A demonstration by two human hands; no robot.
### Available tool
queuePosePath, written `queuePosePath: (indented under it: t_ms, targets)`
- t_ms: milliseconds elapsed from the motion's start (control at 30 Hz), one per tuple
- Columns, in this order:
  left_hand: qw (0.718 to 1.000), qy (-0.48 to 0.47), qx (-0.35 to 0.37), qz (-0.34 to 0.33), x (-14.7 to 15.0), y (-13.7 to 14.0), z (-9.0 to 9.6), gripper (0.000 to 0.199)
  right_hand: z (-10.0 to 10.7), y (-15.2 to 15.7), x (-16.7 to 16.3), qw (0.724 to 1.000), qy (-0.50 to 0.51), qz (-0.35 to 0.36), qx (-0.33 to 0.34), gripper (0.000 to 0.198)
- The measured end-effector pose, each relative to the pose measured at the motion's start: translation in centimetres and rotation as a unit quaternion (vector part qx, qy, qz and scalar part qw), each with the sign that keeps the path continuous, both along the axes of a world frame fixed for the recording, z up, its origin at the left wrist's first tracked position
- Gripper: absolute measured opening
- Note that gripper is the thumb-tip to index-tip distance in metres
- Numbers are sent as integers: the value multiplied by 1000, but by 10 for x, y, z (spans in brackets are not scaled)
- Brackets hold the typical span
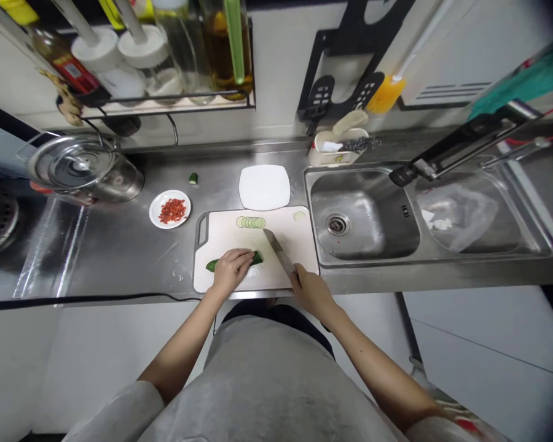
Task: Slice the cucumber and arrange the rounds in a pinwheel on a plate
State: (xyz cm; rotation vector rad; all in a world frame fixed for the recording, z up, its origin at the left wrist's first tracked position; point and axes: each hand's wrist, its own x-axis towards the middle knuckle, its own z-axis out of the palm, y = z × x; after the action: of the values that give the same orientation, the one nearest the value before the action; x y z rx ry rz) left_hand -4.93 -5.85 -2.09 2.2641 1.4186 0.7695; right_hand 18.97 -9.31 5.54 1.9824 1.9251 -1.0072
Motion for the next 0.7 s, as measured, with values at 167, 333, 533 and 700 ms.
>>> queuePosePath:
  t_ms: [167, 333, 533, 700]
  targets:
    - [999, 46, 14, 6, 6, -4, 2, 25, 6, -6, -14, 999, -25, 31, -13, 28]
    - [996, 83, 33, 5, 15, -10, 4, 26, 9, -11, -18, 998, -25, 63, -15, 29]
    - [997, 75, 21, 4, 17, -14, 2, 26, 15, -11, -17, 997, -21, 71, -18, 31]
    - [998, 65, 1, -3, 15, -14, 1, 27, 21, -10, -18, 996, -23, 82, -25, 28]
